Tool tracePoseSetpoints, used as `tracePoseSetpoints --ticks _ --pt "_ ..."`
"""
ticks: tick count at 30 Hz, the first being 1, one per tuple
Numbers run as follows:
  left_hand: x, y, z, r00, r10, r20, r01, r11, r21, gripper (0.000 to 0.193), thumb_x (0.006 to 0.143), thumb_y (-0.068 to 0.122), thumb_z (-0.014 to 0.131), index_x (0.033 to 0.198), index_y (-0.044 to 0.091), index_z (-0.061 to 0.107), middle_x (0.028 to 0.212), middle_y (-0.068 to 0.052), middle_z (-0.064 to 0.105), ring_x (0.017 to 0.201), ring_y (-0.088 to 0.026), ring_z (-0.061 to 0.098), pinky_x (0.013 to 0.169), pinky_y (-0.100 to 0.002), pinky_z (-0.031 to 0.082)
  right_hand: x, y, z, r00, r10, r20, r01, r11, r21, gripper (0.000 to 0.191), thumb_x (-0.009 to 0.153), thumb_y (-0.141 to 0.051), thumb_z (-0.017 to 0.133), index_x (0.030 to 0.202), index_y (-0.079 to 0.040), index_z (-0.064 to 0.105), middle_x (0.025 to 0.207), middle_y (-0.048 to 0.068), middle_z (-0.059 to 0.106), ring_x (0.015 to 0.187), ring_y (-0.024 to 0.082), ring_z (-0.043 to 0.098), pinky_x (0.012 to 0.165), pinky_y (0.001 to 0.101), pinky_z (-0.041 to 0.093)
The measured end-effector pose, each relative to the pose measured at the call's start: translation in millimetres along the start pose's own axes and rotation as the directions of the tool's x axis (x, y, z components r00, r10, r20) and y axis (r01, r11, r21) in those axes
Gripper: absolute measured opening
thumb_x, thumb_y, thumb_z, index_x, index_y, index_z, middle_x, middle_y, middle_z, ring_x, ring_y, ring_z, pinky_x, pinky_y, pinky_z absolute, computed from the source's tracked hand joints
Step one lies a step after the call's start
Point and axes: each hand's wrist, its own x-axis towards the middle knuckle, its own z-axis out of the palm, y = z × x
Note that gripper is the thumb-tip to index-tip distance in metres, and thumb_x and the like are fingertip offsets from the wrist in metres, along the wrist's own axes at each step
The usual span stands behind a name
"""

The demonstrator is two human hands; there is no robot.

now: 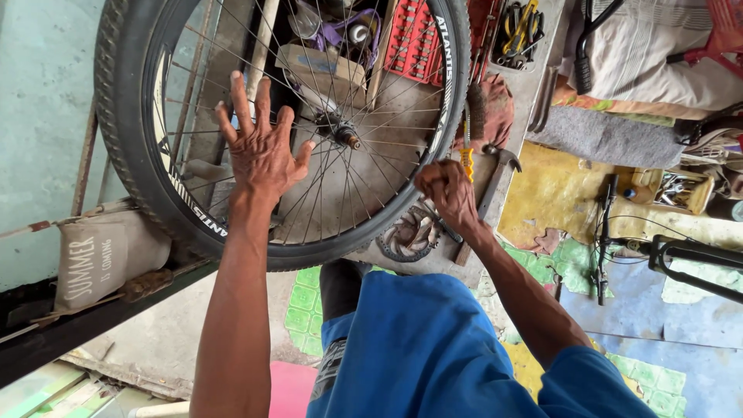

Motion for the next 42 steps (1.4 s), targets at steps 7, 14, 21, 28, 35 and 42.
tracePoseSetpoints --ticks 7,14,21,28,35,42 --pt "0.2 3.5 -8.3 1.0 0.009 -0.018 -0.009 1.0 0.021 0.052 0.086 0.053 0.074 0.119 0.013 0.067 0.17 -0.021 0.023 0.155 -0.046 -0.011 0.118 -0.073 0.003 76.6 -37.2 51.2 0.997 0.057 -0.059 -0.041 0.971 0.236 0.023 0.103 0.001 0.048 0.103 -0.002 0.071 0.102 0.015 0.076 0.073 0.02 0.076 0.056 0.026 0.061" --pt "1.6 5.3 -12.3 1.0 -0.006 -0.001 0.006 1.0 0.014 0.053 0.086 0.052 0.073 0.12 0.012 0.067 0.17 -0.021 0.023 0.155 -0.045 -0.01 0.118 -0.072 0.004 113.7 -43.3 82.6 0.888 0.39 0.242 -0.457 0.8 0.389 0.022 0.093 -0.009 0.067 0.112 -0.006 0.079 0.09 0.011 0.079 0.075 0.026 0.073 0.066 0.0391 0.058" --pt "1.6 3.7 -9.2 1.0 0.0 -0.028 0.0 1.0 0.013 0.055 0.086 0.055 0.072 0.121 0.013 0.067 0.169 -0.021 0.022 0.154 -0.045 -0.01 0.118 -0.071 0.004 103.5 -20.6 74.4 0.999 0.007 0.039 -0.012 0.99 0.141 0.015 0.101 -0.016 0.07 0.113 -0.009 0.075 0.112 0.009 0.075 0.09 0.023 0.073 0.074 0.034 0.061" --pt "0.3 5.1 -8.7 0.998 -0.035 0.051 0.034 0.999 0.008 0.053 0.086 0.053 0.073 0.121 0.014 0.067 0.17 -0.019 0.024 0.155 -0.045 -0.009 0.119 -0.071 0.004 76.6 5.5 24.0 1.0 -0.009 -0.004 0.008 0.99 -0.144 0.011 0.09 -0.017 0.077 0.097 -0.01 0.078 0.098 0.006 0.076 0.093 0.029 0.066 0.081 0.0451 0.053" --pt "2.5 2.3 -7.1 1.0 -0.002 -0.028 0.002 1.0 0.003 0.056 0.084 0.054 0.073 0.121 0.013 0.066 0.169 -0.021 0.024 0.154 -0.046 -0.009 0.118 -0.072 0.003 59.2 -8.1 38.0 0.973 0.093 -0.213 -0.147 0.955 -0.256 0.008 0.092 -0.004 0.07 0.098 -0.003 0.075 0.096 0.011 0.072 0.092 0.033 0.065 0.085 0.047 0.052" --pt "-0.6 3.4 -7.5 0.999 -0.017 0.034 0.017 1.0 0.012 0.053 0.086 0.053 0.073 0.12 0.013 0.066 0.17 -0.02 0.024 0.155 -0.046 -0.009 0.119 -0.072 0.002 90.1 -43.5 84.1 0.979 0.108 -0.175 -0.077 0.982 0.175 0.014 0.094 -0.007 0.068 0.105 -0.005 0.077 0.102 0.009 0.076 0.087 0.02 0.072 0.072 0.0341 0.061"
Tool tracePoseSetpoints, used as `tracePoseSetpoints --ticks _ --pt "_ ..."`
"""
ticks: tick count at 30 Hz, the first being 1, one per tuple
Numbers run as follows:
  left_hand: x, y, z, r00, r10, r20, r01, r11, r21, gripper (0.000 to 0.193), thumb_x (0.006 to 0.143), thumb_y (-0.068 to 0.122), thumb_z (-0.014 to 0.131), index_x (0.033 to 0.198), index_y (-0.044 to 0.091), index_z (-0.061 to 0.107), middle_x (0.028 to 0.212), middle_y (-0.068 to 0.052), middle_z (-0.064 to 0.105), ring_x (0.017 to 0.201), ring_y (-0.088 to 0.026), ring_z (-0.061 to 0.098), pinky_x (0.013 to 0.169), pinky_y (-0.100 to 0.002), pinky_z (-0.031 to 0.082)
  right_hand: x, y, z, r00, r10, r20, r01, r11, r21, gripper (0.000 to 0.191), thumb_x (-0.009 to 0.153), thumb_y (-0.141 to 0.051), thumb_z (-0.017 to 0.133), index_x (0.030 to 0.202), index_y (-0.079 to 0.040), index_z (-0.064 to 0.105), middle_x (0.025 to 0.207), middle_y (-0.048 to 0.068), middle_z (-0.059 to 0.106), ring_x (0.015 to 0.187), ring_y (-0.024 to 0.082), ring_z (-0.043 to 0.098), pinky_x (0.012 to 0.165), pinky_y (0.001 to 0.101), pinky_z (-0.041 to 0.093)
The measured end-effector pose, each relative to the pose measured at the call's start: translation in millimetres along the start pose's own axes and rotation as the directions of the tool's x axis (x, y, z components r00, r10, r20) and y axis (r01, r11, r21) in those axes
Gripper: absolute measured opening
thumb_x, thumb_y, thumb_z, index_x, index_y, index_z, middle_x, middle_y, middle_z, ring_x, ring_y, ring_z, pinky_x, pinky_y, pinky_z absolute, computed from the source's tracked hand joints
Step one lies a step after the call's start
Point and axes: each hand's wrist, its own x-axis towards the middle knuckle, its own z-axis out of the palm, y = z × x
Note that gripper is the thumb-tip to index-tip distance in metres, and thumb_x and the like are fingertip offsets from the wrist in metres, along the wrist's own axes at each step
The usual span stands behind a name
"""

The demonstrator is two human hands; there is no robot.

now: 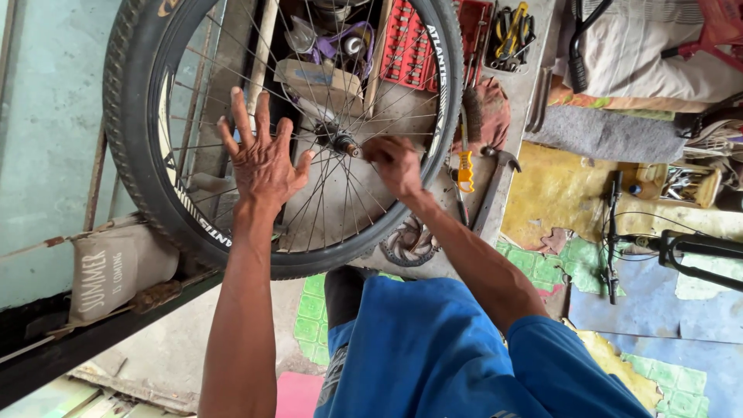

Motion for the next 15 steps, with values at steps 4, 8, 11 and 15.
tracePoseSetpoints --ticks 4,8,11,15 --pt "1.3 0.0 0.2 1.0 0.007 -0.026 -0.008 1.0 -0.006 0.054 0.084 0.054 0.073 0.119 0.013 0.067 0.17 -0.021 0.023 0.154 -0.046 -0.009 0.119 -0.072 0.002 19.0 -13.9 14.7 0.859 0.459 0.227 -0.491 0.865 0.106 0.017 0.095 -0.017 0.07 0.105 -0.007 0.079 0.079 0.007 0.078 0.062 0.012 0.068 0.055 0.0302 0.052" --pt "-0.1 -1.3 0.6 0.994 0.036 -0.106 -0.036 0.999 0.008 0.054 0.089 0.057 0.072 0.122 0.014 0.068 0.171 -0.02 0.025 0.156 -0.045 -0.01 0.12 -0.071 0.002 30.2 -12.7 8.9 0.758 0.557 0.339 -0.647 0.705 0.29 0.023 0.094 -0.023 0.075 0.1 -0.001 0.079 0.076 0.007 0.076 0.062 0.01 0.066 0.055 0.0303 0.051" --pt "-1.2 0.4 0.3 0.998 0.015 -0.055 -0.016 1.0 -0.003 0.053 0.089 0.056 0.071 0.12 0.014 0.068 0.172 -0.02 0.024 0.156 -0.045 -0.01 0.12 -0.071 0.001 26.8 -6.8 5.7 0.814 0.462 0.353 -0.552 0.804 0.221 0.026 0.097 -0.025 0.073 0.103 0.0 0.079 0.078 0.008 0.077 0.066 0.011 0.067 0.059 0.0305 0.052" --pt "0.3 1.5 -0.5 0.998 0.005 -0.056 -0.005 1.0 -0.005 0.053 0.088 0.056 0.07 0.12 0.015 0.069 0.172 -0.018 0.023 0.155 -0.044 -0.01 0.12 -0.07 0.0 11.0 3.0 -5.4 0.967 0.179 0.182 -0.211 0.962 0.175 0.025 0.096 -0.019 0.073 0.114 -0.002 0.076 0.098 0.012 0.074 0.082 0.016 0.071 0.071 0.0336 0.058"
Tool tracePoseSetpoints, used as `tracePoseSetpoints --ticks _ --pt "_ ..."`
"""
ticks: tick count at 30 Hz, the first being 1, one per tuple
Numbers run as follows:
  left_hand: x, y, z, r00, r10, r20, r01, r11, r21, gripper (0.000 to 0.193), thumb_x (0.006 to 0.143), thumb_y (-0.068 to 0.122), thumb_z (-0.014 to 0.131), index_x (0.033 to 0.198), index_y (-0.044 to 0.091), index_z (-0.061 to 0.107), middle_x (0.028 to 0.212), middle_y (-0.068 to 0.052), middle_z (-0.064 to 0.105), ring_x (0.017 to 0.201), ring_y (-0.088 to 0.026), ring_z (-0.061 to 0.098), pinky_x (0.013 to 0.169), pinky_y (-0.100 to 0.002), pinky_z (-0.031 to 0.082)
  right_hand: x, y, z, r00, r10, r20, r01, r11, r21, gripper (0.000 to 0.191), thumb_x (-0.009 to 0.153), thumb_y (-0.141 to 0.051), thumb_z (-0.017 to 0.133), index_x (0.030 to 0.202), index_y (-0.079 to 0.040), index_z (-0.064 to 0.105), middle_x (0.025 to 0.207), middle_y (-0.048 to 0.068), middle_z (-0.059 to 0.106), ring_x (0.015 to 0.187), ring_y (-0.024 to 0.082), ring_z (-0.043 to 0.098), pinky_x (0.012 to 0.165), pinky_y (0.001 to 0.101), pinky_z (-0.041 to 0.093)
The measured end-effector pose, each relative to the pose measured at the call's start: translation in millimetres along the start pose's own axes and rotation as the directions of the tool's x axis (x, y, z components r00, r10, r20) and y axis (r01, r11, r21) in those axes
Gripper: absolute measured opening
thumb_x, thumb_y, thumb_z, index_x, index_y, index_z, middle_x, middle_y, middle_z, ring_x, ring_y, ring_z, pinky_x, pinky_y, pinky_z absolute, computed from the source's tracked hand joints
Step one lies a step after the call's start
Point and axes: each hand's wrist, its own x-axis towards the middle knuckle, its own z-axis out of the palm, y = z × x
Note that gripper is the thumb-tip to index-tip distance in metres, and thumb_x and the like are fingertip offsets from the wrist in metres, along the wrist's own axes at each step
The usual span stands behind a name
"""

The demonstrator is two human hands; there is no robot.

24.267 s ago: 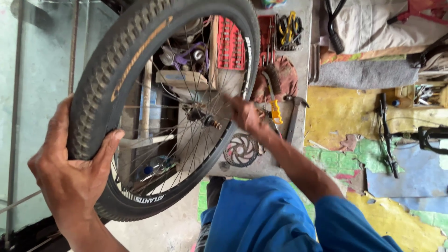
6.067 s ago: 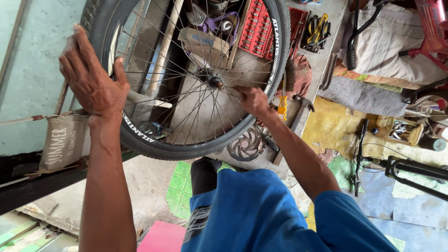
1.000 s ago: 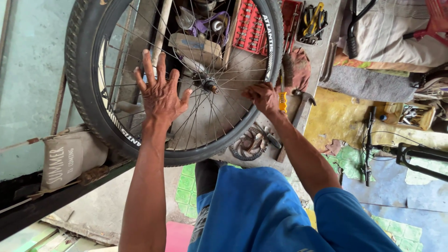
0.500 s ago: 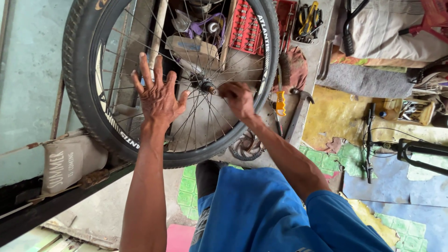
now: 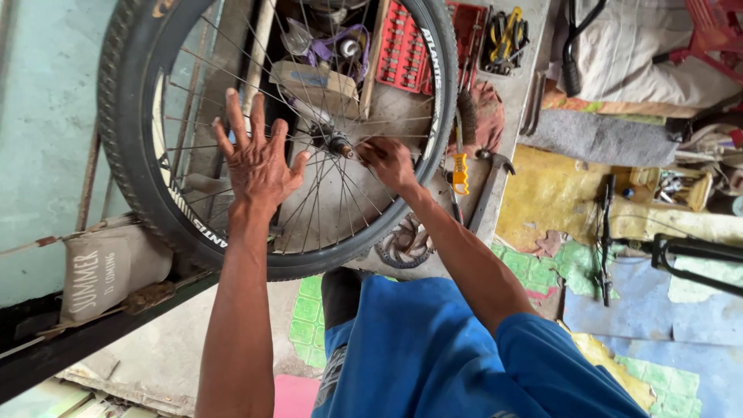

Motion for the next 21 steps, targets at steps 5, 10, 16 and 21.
tracePoseSetpoints --ticks 5,10,16,21 --pt "0.5 0.5 0.1 1.0 -0.009 0.001 0.009 1.0 0.006 0.054 0.088 0.058 0.07 0.121 0.014 0.068 0.172 -0.019 0.022 0.156 -0.044 -0.011 0.121 -0.069 0.0 -21.5 16.7 -47.6 0.968 -0.232 -0.09 0.178 0.899 -0.4 0.02 0.088 -0.008 0.077 0.108 -0.003 0.075 0.107 0.015 0.071 0.101 0.032 0.064 0.086 0.0432 0.055" --pt "-0.2 0.9 0.9 1.0 -0.014 0.019 0.014 1.0 -0.003 0.054 0.089 0.058 0.07 0.121 0.014 0.067 0.172 -0.019 0.022 0.156 -0.044 -0.011 0.121 -0.069 -0.001 -29.2 21.7 -68.4 0.985 -0.173 0.007 0.148 0.82 -0.553 0.019 0.082 0.002 0.073 0.099 -0.006 0.075 0.098 0.016 0.068 0.093 0.036 0.066 0.078 0.0466 0.055" --pt "0.4 1.8 -3.6 1.0 -0.006 0.012 0.005 1.0 0.023 0.056 0.087 0.056 0.073 0.122 0.013 0.067 0.171 -0.02 0.024 0.156 -0.045 -0.011 0.12 -0.07 0.0 -19.8 17.9 -52.2 0.973 -0.203 -0.107 0.141 0.896 -0.421 0.017 0.078 0.001 0.076 0.095 0.002 0.075 0.086 0.021 0.067 0.077 0.038 0.068 0.065 0.0452 0.057" --pt "-0.3 1.9 -3.1 1.0 0.006 0.007 -0.006 1.0 0.025 0.055 0.088 0.056 0.073 0.121 0.012 0.067 0.171 -0.021 0.024 0.156 -0.045 -0.011 0.12 -0.07 0.001 -22.4 13.4 -68.0 0.997 0.061 0.052 -0.062 0.998 0.017 0.01 0.09 0.001 0.065 0.095 0.001 0.074 0.086 0.015 0.071 0.075 0.023 0.074 0.063 0.0328 0.059"
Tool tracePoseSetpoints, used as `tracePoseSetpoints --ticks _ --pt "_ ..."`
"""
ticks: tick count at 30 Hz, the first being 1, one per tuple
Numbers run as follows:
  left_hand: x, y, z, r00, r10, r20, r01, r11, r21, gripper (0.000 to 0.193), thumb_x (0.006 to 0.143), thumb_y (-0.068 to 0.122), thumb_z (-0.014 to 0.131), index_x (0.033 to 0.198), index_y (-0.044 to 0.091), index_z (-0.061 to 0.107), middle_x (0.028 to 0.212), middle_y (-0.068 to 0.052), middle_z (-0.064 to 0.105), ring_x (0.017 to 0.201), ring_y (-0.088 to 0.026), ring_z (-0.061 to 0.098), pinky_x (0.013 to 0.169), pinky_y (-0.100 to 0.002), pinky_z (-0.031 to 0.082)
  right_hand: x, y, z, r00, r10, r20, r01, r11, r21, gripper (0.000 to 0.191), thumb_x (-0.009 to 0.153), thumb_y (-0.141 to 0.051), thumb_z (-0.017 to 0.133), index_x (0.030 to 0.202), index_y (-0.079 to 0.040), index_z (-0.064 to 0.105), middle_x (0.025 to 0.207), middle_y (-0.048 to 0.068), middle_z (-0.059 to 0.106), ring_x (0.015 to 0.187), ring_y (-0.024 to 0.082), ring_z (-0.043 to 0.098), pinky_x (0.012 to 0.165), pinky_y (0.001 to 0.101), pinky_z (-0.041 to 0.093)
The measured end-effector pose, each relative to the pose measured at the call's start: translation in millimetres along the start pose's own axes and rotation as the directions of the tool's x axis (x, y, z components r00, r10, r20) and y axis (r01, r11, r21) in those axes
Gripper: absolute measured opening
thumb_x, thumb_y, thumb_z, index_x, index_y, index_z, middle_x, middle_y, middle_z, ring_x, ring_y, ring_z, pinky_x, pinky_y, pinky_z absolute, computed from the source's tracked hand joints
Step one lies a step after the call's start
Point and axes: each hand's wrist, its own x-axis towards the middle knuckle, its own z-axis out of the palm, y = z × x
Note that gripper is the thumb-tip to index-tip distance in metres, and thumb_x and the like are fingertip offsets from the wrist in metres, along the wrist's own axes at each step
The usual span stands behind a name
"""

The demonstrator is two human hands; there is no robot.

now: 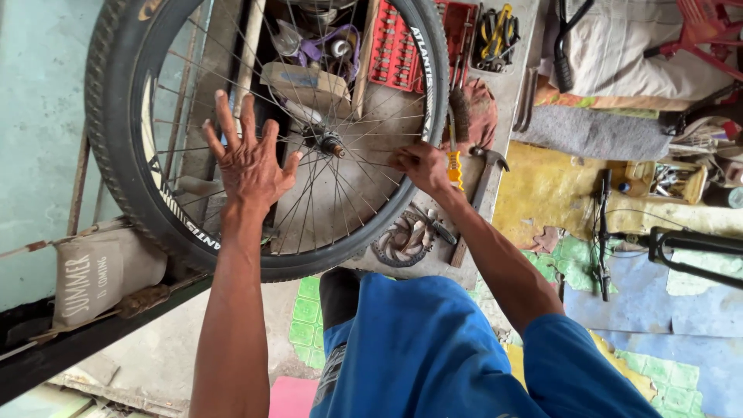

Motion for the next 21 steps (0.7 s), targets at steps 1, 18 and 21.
tracePoseSetpoints --ticks 1,18,21 --pt "0.1 -0.6 0.7 1.0 0.0 -0.007 0.0 1.0 0.01 0.056 0.087 0.056 0.073 0.122 0.013 0.067 0.171 -0.021 0.025 0.156 -0.045 -0.011 0.12 -0.07 0.001 -6.1 -3.9 -5.1 0.999 0.01 -0.05 -0.014 0.995 -0.096 0.008 0.09 0.002 0.065 0.092 0.002 0.073 0.082 0.014 0.071 0.073 0.021 0.074 0.062 0.0321 0.058" --pt "3.3 -0.3 -0.1 1.0 -0.005 -0.01 0.005 1.0 0.0 0.06 0.083 0.056 0.073 0.125 0.013 0.066 0.171 -0.022 0.022 0.154 -0.047 -0.01 0.118 -0.072 0.001 -141.2 19.0 6.4 0.93 -0.047 0.364 0.29 0.703 -0.649 0.037 0.074 0.001 0.06 0.106 -0.009 0.077 0.107 0.014 0.066 0.103 0.033 0.064 0.079 0.0495 0.053" --pt "2.3 -0.5 0.6 0.998 -0.026 0.052 0.026 1.0 0.013 0.055 0.087 0.054 0.073 0.123 0.013 0.066 0.172 -0.021 0.024 0.156 -0.046 -0.009 0.12 -0.072 0.002 -142.2 22.2 7.3 0.937 -0.039 0.346 0.274 0.695 -0.665 0.038 0.071 -0.002 0.061 0.105 -0.009 0.076 0.112 0.014 0.067 0.111 0.032 0.06 0.082 0.0489 0.048"
